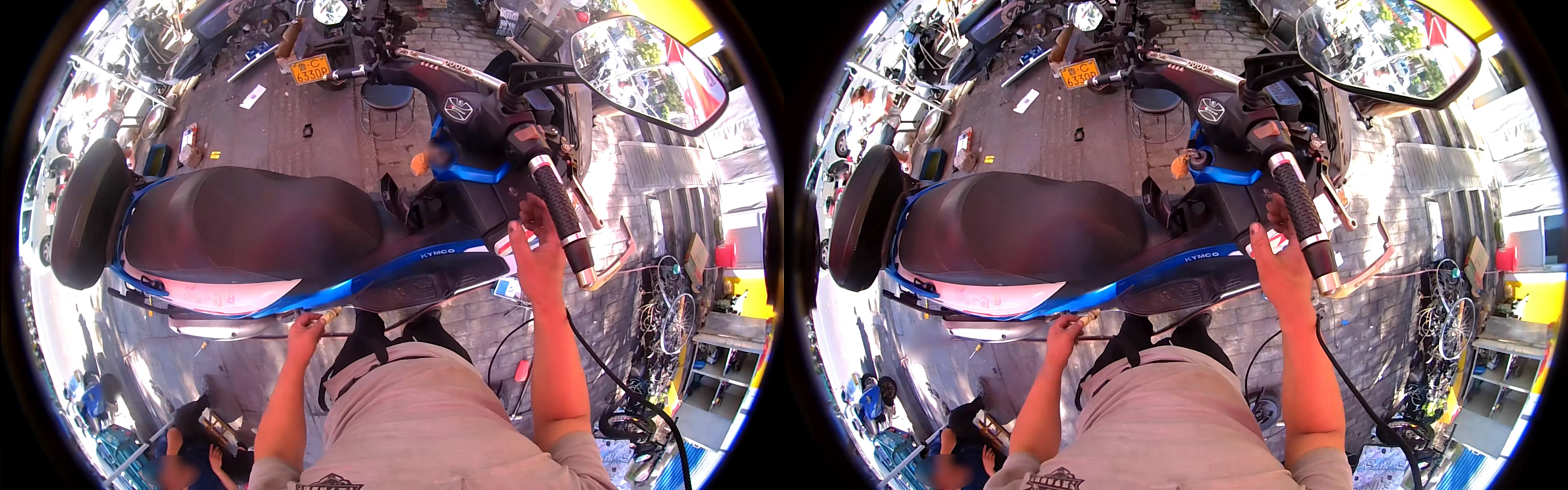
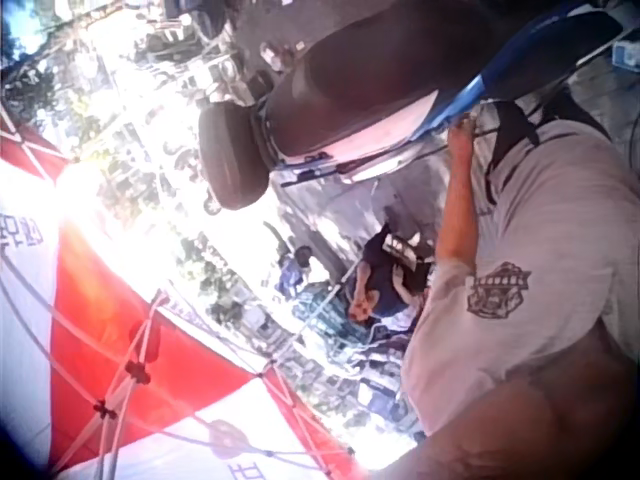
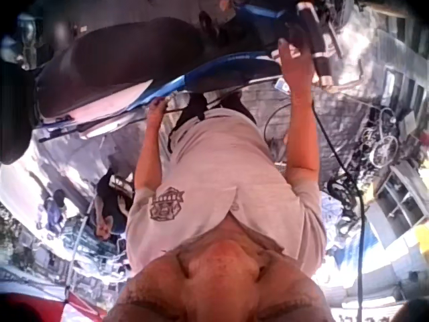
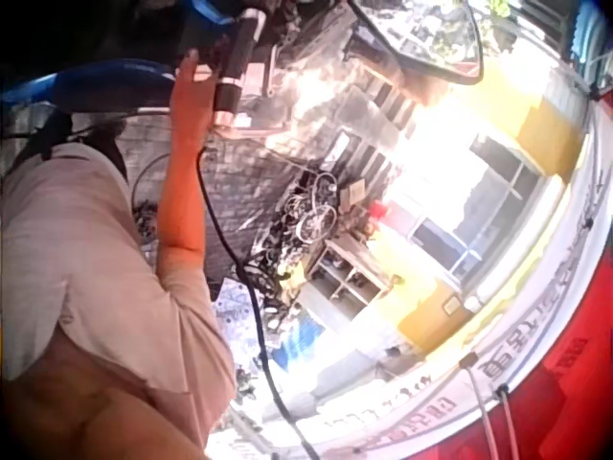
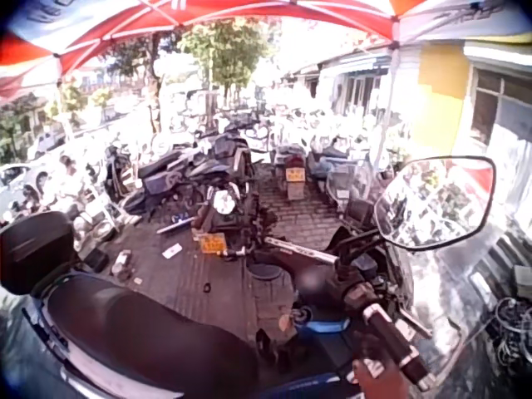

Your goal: The person unscrews a front panel from a scooter using a screwdriver, removes the panel, and then walks to a storage cabinet to retrieve a tool box, which they place on the ground before putting the screwdriver inside.

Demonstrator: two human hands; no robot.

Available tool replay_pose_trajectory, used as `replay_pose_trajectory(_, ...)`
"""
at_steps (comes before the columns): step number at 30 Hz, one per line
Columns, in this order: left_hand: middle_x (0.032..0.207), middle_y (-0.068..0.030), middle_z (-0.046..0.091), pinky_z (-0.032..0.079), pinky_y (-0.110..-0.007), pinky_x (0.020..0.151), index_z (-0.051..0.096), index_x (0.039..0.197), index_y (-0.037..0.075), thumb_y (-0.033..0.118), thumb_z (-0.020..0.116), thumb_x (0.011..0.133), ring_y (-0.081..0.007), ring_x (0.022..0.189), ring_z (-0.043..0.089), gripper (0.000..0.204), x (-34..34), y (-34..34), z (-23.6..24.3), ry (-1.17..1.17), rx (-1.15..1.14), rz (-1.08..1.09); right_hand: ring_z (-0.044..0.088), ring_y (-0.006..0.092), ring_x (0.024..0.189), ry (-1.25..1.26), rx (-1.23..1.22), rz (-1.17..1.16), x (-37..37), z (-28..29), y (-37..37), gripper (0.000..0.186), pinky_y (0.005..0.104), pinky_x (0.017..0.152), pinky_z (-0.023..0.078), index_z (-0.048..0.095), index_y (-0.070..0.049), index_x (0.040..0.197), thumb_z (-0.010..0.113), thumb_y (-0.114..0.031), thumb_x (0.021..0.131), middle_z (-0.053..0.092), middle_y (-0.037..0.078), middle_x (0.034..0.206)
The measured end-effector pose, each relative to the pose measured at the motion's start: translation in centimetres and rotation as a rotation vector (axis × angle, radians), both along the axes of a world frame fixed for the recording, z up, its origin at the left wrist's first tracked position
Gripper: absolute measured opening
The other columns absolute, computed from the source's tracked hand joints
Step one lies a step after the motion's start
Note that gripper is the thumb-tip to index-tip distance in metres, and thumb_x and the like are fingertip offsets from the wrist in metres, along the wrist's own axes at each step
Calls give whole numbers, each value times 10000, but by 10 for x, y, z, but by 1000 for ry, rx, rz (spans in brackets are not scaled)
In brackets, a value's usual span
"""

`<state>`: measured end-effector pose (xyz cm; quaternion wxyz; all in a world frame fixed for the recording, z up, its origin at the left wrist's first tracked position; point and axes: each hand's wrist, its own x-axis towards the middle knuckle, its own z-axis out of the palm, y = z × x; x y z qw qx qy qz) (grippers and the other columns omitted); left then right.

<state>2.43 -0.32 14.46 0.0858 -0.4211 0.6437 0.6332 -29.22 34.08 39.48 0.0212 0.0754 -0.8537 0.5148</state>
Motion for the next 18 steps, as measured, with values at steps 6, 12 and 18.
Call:
replay_pose_trajectory(6,846,-21,657,439,-244,643,681,1172,28,199,722,967,-79,698,542,270,-120,9,49,222,416,-143,442,386,1426,501,819,127,-30,-69,17,415,577,1225,252,689,-92,1257,691,-238,869,621,117,1379)
replay_pose_trajectory(12,872,-16,678,443,-256,660,691,1160,47,218,733,976,-82,703,555,255,-202,39,14,217,639,-164,491,366,1331,622,776,111,-42,-103,4,295,540,1205,279,795,-135,1049,622,-220,825,690,76,1217)
replay_pose_trajectory(18,849,-4,666,432,-245,647,716,1095,62,197,758,956,-68,694,536,199,-222,67,-21,202,820,-92,495,368,1310,621,795,118,-42,-121,13,389,512,1177,302,788,-70,1037,496,-320,971,700,103,1199)
